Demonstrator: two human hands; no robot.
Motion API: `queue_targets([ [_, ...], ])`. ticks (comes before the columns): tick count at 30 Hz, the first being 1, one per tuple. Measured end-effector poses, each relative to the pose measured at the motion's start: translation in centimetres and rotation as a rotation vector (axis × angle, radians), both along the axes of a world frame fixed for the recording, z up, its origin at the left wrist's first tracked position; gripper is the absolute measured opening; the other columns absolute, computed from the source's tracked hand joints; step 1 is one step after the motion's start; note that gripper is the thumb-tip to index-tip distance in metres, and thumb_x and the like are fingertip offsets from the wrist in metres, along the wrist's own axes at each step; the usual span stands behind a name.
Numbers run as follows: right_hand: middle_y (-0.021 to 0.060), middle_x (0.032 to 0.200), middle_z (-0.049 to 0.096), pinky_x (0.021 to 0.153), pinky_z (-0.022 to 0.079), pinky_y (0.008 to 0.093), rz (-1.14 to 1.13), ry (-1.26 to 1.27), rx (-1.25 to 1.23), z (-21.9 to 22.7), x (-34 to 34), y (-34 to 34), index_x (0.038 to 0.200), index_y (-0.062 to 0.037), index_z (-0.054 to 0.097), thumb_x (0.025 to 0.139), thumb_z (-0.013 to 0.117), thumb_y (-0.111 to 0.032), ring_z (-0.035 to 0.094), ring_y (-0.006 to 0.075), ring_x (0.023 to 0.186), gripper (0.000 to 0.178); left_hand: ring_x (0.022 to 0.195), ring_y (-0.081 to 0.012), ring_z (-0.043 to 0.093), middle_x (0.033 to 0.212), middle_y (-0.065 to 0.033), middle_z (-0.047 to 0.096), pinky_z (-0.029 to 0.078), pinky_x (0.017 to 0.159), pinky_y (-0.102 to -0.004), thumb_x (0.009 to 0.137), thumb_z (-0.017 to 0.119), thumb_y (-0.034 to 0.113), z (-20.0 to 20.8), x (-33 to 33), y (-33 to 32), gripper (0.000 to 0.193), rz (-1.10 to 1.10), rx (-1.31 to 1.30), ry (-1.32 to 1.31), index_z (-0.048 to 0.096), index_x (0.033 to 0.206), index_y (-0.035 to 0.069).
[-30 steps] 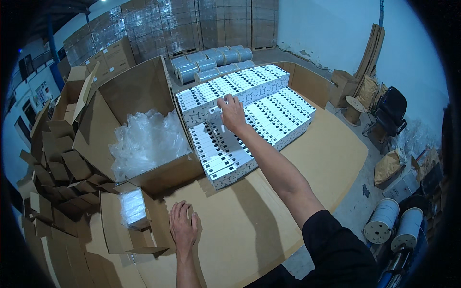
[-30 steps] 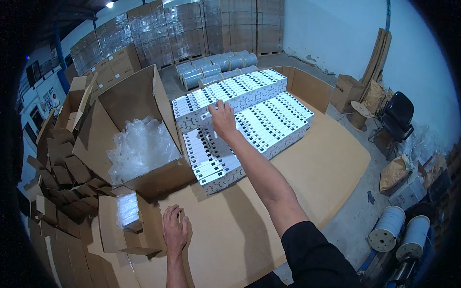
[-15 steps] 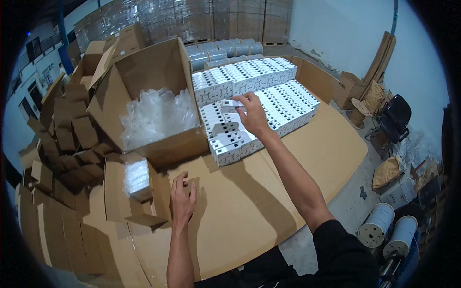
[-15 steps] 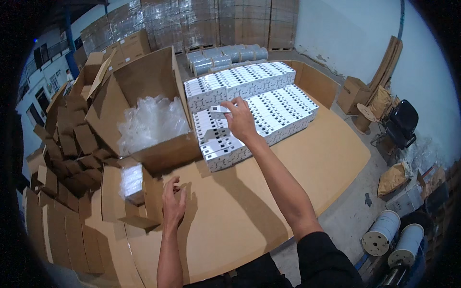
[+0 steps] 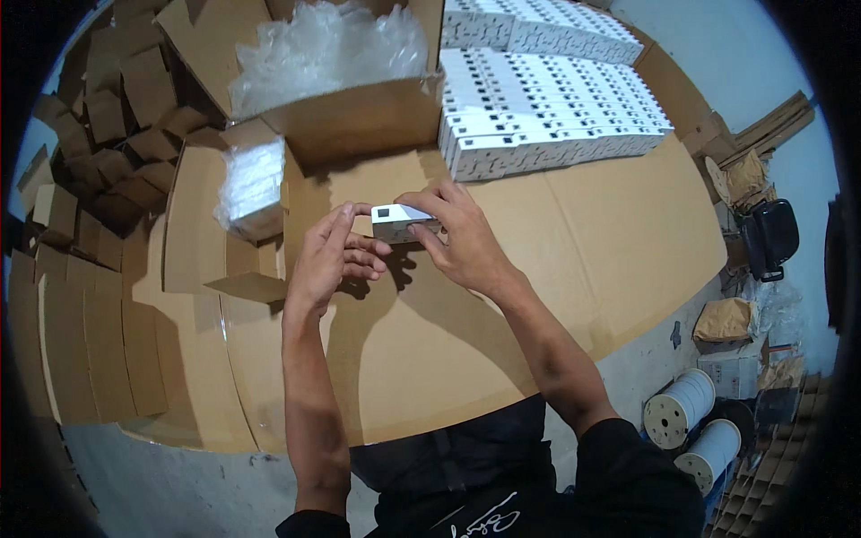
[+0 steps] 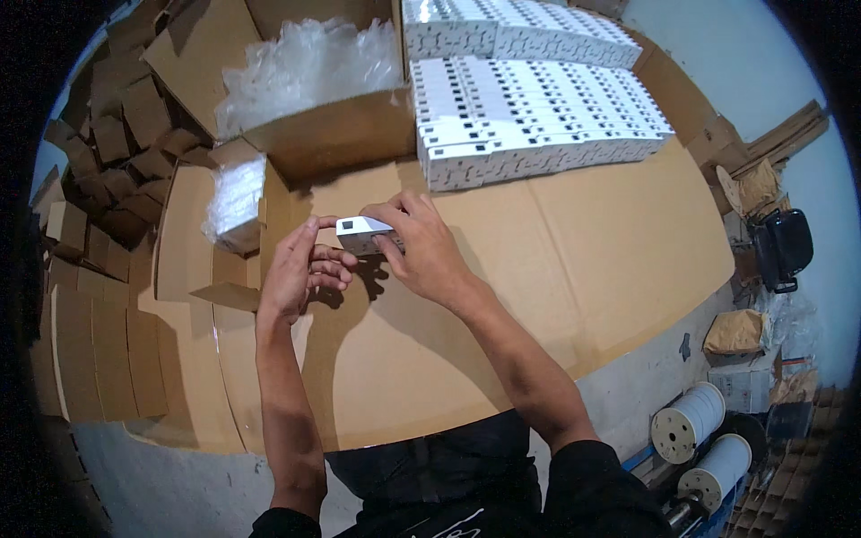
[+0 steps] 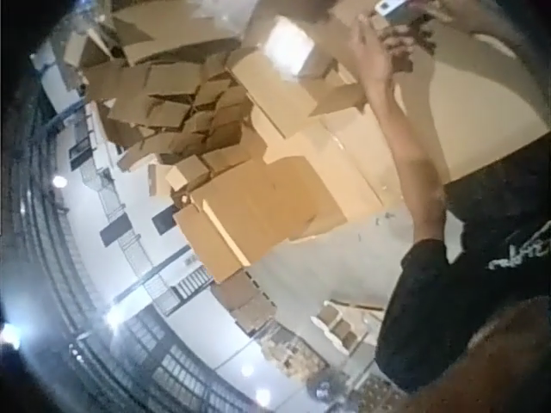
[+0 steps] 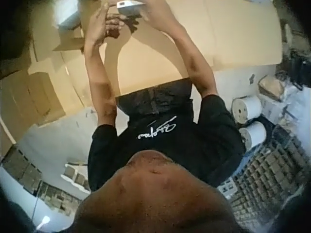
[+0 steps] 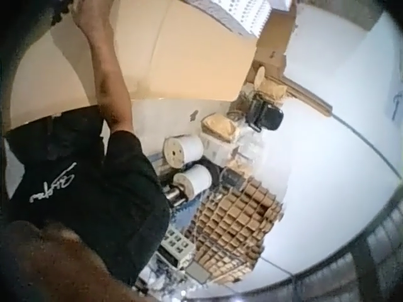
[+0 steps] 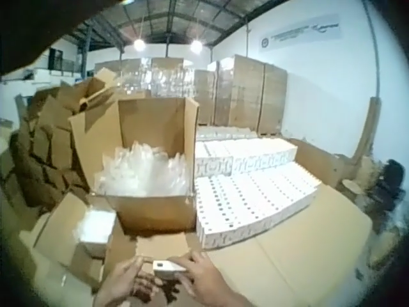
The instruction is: Packing small product boxes into plastic bags and cardboard shipping boxes.
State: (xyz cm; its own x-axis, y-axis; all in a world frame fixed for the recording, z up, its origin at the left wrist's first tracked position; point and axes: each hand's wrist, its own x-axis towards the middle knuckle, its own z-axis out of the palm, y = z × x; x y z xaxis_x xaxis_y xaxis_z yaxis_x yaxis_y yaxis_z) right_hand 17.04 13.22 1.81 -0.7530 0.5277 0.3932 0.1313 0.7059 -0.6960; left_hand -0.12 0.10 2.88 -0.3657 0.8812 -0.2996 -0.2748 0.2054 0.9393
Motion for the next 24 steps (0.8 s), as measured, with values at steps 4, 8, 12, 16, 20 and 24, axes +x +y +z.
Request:
queue_targets([
  [4, 0.0132, 0.103, 0.059, 0.088, 0.047, 0.0431, 0.031, 0.062, -0.029, -0.6, 0.1, -0.6, 0.115, -0.0089, 0.068, 0.082, 0.070, 0.001, 0.057, 0.0331, 0.098, 0.034, 0.069, -0.0157, 0.069, 0.092, -0.0139, 0.071, 0.060, 0.062, -0.0275, 0.106, 0.051, 0.039, -0.9, 0.3, 0.3, 0.038, 0.044, 0.003, -0.035, 0.063, 0.118, 0.004],
  [8, 0.0106, 0.104, 0.060, 0.086, 0.055, 0.0367, -0.010, 0.233, -0.270, -1.8, 0.1, -0.6, 0.112, -0.0033, 0.066, 0.087, 0.068, 0.002, 0.061, 0.0253, 0.106, 0.026, 0.087, -0.0110, 0.065, 0.104, -0.0090, 0.065, 0.062, 0.067, -0.0267, 0.102, 0.058, 0.010, -2.5, 1.0, 0.8, 0.019, 0.160, 0.080, 0.028, 0.058, 0.120, 0.004],
  [12, 0.0092, 0.110, 0.062, 0.086, 0.059, 0.0307, -0.085, 0.423, -0.722, -3.9, -0.7, 0.8, 0.115, 0.0048, 0.059, 0.093, 0.065, 0.003, 0.064, 0.0203, 0.108, 0.023, 0.093, -0.0116, 0.064, 0.107, -0.0107, 0.066, 0.058, 0.076, -0.0252, 0.100, 0.060, 0.004, -4.0, 1.2, 1.5, 0.023, 0.145, 0.199, 0.135, 0.054, 0.122, 0.004],
  [16, 0.0135, 0.113, 0.067, 0.087, 0.059, 0.0321, -0.048, 0.392, -0.720, -5.8, -1.3, 2.0, 0.117, 0.0061, 0.059, 0.092, 0.066, 0.004, 0.069, 0.0215, 0.101, 0.027, 0.098, -0.0173, 0.065, 0.110, -0.0158, 0.068, 0.054, 0.083, -0.0290, 0.097, 0.060, -0.002, -4.7, 1.6, 2.0, 0.033, 0.209, 0.251, 0.351, 0.047, 0.127, 0.004],
  [20, 0.0163, 0.109, 0.071, 0.088, 0.058, 0.0330, -0.085, 0.260, -0.462, -6.4, -1.4, 2.6, 0.117, 0.0054, 0.060, 0.090, 0.066, 0.004, 0.071, 0.0220, 0.099, 0.028, 0.108, -0.0218, 0.068, 0.113, -0.0214, 0.070, 0.058, 0.078, -0.0339, 0.095, 0.062, -0.001, -4.5, 1.3, 2.1, 0.038, 0.202, 0.167, 0.663, 0.045, 0.129, 0.005],
  [24, 0.0188, 0.106, 0.072, 0.088, 0.058, 0.0356, -0.117, 0.185, -0.378, -6.0, -1.2, 2.3, 0.117, 0.0038, 0.061, 0.088, 0.068, 0.004, 0.072, 0.0257, 0.099, 0.030, 0.109, -0.0256, 0.069, 0.114, -0.0224, 0.070, 0.057, 0.082, -0.0365, 0.094, 0.063, -0.002, -5.2, 1.1, 2.0, 0.039, 0.211, 0.115, 0.684, 0.045, 0.129, 0.003],
])
